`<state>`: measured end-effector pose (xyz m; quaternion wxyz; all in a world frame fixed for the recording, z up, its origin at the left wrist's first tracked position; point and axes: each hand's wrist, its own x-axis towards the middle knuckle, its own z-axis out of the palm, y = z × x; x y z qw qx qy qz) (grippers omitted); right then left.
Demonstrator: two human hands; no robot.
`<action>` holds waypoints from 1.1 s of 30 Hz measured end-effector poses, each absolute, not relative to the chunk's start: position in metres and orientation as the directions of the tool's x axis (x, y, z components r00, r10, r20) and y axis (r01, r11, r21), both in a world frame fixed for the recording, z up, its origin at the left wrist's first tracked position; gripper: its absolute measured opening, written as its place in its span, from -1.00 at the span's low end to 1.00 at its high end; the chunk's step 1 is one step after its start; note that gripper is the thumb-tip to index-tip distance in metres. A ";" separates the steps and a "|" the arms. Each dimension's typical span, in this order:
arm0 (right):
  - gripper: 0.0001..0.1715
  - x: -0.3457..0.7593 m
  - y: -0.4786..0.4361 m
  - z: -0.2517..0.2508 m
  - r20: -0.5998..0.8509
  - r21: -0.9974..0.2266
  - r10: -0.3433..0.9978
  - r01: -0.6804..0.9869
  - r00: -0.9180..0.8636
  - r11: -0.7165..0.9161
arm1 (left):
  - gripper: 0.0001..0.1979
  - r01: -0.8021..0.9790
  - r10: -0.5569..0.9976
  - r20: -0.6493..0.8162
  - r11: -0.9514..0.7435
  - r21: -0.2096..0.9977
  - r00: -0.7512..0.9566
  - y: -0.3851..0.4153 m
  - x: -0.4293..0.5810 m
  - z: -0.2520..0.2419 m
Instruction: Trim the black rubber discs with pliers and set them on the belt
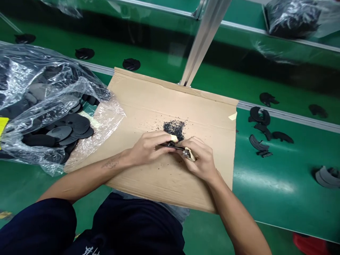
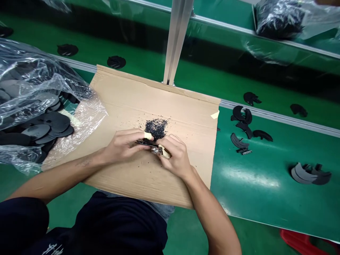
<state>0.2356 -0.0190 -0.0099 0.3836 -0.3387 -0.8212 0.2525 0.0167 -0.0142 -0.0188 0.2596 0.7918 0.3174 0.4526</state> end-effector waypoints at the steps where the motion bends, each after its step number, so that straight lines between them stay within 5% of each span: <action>1: -0.92 0.236 -0.019 -0.010 0.470 -0.666 0.741 0.358 -0.480 0.654 | -0.80 0.263 0.724 0.564 -0.678 0.686 0.397 -0.014 0.016 -0.018; 11: -0.90 0.234 -0.021 -0.014 0.598 -0.566 0.673 0.367 -0.435 0.739 | -0.75 0.155 0.694 0.604 -0.697 0.700 0.392 -0.009 0.015 -0.015; 33: -0.78 0.238 -0.022 -0.015 0.579 -0.497 0.640 0.404 -0.506 0.768 | -0.81 0.178 0.644 0.670 -0.757 0.629 0.369 -0.012 0.015 -0.016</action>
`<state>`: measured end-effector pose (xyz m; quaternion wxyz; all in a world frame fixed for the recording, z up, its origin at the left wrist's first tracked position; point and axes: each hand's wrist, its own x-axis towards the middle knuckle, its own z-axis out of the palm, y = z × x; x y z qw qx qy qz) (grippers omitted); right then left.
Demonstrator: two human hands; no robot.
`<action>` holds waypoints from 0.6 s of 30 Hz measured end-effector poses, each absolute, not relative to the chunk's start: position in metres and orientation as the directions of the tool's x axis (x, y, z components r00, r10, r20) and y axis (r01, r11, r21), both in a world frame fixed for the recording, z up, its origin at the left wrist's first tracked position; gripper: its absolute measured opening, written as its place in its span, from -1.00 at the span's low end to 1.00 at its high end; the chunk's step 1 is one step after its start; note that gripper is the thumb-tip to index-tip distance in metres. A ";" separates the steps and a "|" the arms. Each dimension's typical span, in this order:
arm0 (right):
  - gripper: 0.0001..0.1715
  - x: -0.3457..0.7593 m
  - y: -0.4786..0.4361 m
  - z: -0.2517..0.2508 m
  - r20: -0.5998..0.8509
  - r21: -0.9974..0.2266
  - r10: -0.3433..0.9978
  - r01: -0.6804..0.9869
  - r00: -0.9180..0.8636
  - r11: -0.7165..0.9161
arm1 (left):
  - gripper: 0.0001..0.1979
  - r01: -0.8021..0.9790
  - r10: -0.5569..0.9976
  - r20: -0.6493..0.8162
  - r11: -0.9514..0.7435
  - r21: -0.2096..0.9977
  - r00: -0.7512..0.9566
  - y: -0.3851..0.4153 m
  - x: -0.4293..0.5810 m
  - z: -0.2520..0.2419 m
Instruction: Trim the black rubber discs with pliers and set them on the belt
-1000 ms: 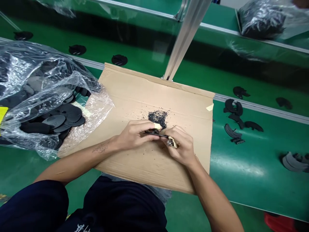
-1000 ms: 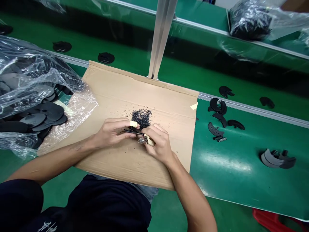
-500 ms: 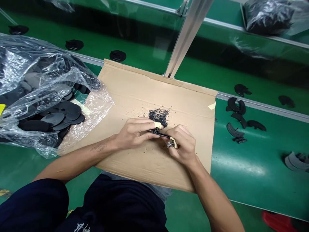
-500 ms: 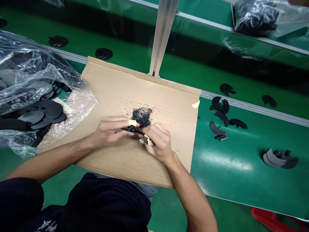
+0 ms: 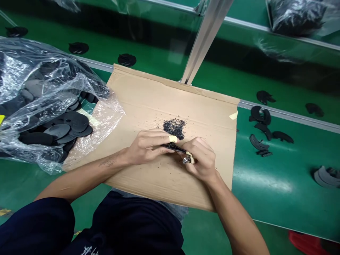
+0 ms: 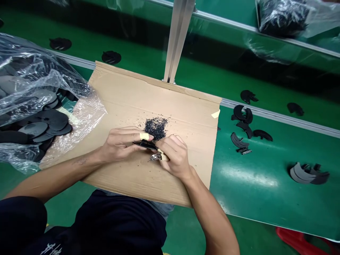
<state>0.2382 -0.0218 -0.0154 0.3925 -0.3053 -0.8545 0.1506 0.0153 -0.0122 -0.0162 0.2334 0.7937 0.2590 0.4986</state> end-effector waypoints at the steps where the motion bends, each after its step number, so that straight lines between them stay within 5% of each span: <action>1: -0.78 0.238 -0.022 -0.016 0.573 -0.505 0.644 0.399 -0.507 0.765 | -0.82 0.185 0.650 0.671 -0.753 0.632 0.357 -0.013 0.016 -0.016; 8: -0.83 0.235 -0.022 -0.020 0.622 -0.530 0.633 0.348 -0.461 0.774 | -0.83 0.182 0.687 0.637 -0.717 0.673 0.348 -0.015 0.016 -0.012; 12: -0.89 0.233 -0.023 -0.018 0.647 -0.554 0.641 0.323 -0.413 0.767 | -0.70 0.100 0.766 0.512 -0.587 0.803 0.388 -0.017 0.016 -0.012; 15: -0.97 0.234 -0.022 -0.013 0.567 -0.656 0.721 0.312 -0.398 0.687 | -0.77 0.074 0.823 0.417 -0.478 0.875 0.385 -0.020 0.017 -0.012; 18: -0.92 0.236 -0.020 -0.008 0.456 -0.767 0.817 0.309 -0.353 0.562 | -0.84 0.127 0.818 0.472 -0.533 0.836 0.328 -0.017 0.016 -0.012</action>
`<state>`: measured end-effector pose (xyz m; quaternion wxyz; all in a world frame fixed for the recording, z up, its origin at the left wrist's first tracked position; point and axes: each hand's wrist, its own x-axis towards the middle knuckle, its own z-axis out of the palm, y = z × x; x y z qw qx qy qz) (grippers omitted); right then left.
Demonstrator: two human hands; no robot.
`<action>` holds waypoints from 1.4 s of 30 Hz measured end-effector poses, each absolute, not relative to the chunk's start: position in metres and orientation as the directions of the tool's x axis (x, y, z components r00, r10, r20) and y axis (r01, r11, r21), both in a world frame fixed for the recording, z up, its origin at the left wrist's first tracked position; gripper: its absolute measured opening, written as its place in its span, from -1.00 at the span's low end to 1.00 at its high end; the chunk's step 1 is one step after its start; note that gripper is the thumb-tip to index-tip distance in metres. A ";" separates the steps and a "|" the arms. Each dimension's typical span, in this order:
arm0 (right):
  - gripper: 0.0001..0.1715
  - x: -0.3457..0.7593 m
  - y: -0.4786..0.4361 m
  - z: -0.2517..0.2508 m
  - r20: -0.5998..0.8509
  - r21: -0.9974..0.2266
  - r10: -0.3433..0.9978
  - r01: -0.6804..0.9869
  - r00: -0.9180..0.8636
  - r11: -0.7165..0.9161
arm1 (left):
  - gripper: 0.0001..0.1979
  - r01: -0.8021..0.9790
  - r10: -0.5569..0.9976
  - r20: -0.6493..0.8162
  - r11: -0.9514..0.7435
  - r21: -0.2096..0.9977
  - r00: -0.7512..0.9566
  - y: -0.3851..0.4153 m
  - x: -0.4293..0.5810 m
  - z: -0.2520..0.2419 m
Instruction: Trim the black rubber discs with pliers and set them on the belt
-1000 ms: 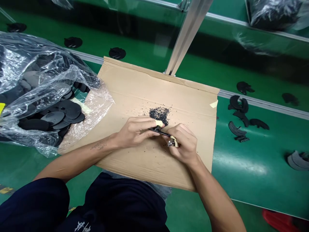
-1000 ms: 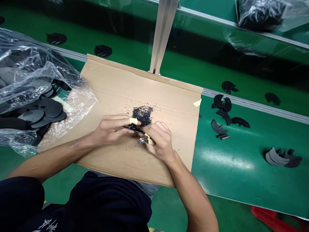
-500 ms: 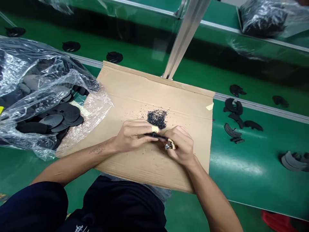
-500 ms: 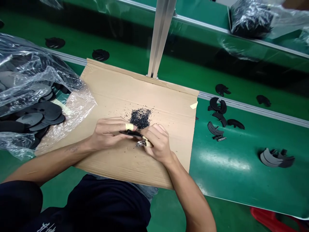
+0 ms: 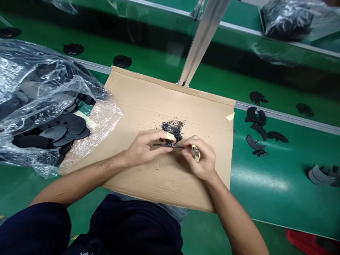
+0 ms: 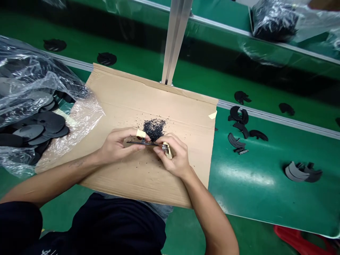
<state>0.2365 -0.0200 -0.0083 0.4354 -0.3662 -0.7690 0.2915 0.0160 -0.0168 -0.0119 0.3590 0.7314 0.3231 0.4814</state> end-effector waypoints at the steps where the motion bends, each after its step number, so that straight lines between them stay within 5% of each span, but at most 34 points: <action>1: -0.92 0.237 -0.019 -0.008 0.437 -0.781 0.836 0.320 -0.333 0.536 | -0.84 0.149 0.804 0.506 -0.568 0.809 0.313 -0.015 0.015 -0.012; 10: -0.80 0.242 -0.014 -0.017 0.413 -0.442 0.760 0.619 -0.501 0.648 | -0.84 0.188 0.704 0.600 -0.694 0.695 0.381 -0.009 0.012 -0.016; 30: -0.69 0.242 -0.021 -0.015 0.416 -0.339 0.732 0.655 -0.539 0.675 | -0.87 0.074 0.687 0.609 -0.685 0.725 0.396 -0.012 0.017 -0.016; 38: -0.73 0.241 -0.020 -0.022 0.329 -0.502 0.805 0.630 -0.494 0.592 | -0.89 0.114 0.662 0.640 -0.724 0.680 0.389 -0.007 0.016 -0.019; 42: -0.80 0.244 -0.014 -0.025 0.339 -0.388 0.838 0.749 -0.427 0.538 | -0.85 0.176 0.696 0.599 -0.698 0.695 0.396 -0.006 0.014 -0.020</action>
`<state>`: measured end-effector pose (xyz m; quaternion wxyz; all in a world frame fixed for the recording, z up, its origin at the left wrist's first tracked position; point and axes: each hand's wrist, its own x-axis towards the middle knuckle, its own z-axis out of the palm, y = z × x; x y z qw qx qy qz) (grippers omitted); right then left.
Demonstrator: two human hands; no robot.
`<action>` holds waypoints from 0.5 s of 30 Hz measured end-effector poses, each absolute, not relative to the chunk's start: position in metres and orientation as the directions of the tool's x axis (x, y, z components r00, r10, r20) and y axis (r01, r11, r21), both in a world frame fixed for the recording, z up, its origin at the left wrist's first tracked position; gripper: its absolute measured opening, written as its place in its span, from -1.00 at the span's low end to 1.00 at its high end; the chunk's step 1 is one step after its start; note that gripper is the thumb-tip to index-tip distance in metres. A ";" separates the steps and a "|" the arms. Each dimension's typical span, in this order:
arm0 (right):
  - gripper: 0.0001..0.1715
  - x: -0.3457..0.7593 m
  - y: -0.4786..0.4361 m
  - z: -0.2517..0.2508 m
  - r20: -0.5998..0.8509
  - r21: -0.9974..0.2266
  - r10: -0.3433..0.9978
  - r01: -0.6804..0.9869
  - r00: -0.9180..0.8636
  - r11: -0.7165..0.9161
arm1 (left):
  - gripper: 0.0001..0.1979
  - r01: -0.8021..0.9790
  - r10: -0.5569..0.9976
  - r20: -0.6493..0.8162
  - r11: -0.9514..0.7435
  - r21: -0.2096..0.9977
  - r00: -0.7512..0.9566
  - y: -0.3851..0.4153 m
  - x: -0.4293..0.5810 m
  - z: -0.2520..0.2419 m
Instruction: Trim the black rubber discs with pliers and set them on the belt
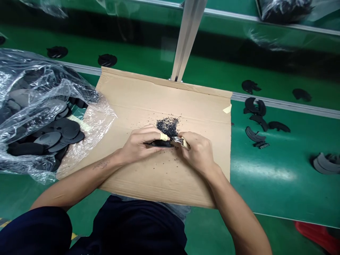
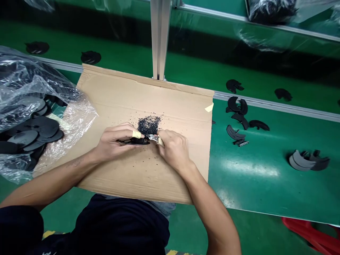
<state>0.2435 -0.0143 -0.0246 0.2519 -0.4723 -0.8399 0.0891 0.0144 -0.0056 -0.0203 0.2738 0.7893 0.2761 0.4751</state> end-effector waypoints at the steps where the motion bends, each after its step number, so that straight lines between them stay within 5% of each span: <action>1: -0.83 0.243 -0.014 -0.024 0.351 -0.331 0.838 0.781 -0.419 0.529 | -0.84 0.184 0.700 0.587 -0.692 0.698 0.406 -0.006 0.014 -0.020; 6: -0.89 0.238 -0.017 -0.019 0.376 -0.144 0.806 0.830 -0.457 0.538 | -0.85 0.251 0.683 0.559 -0.711 0.657 0.471 -0.008 0.017 -0.020; 15: -0.59 0.238 -0.016 -0.018 0.334 -0.229 0.850 0.840 -0.407 0.492 | -0.81 0.428 0.701 0.591 -0.713 0.556 0.399 -0.007 0.013 -0.023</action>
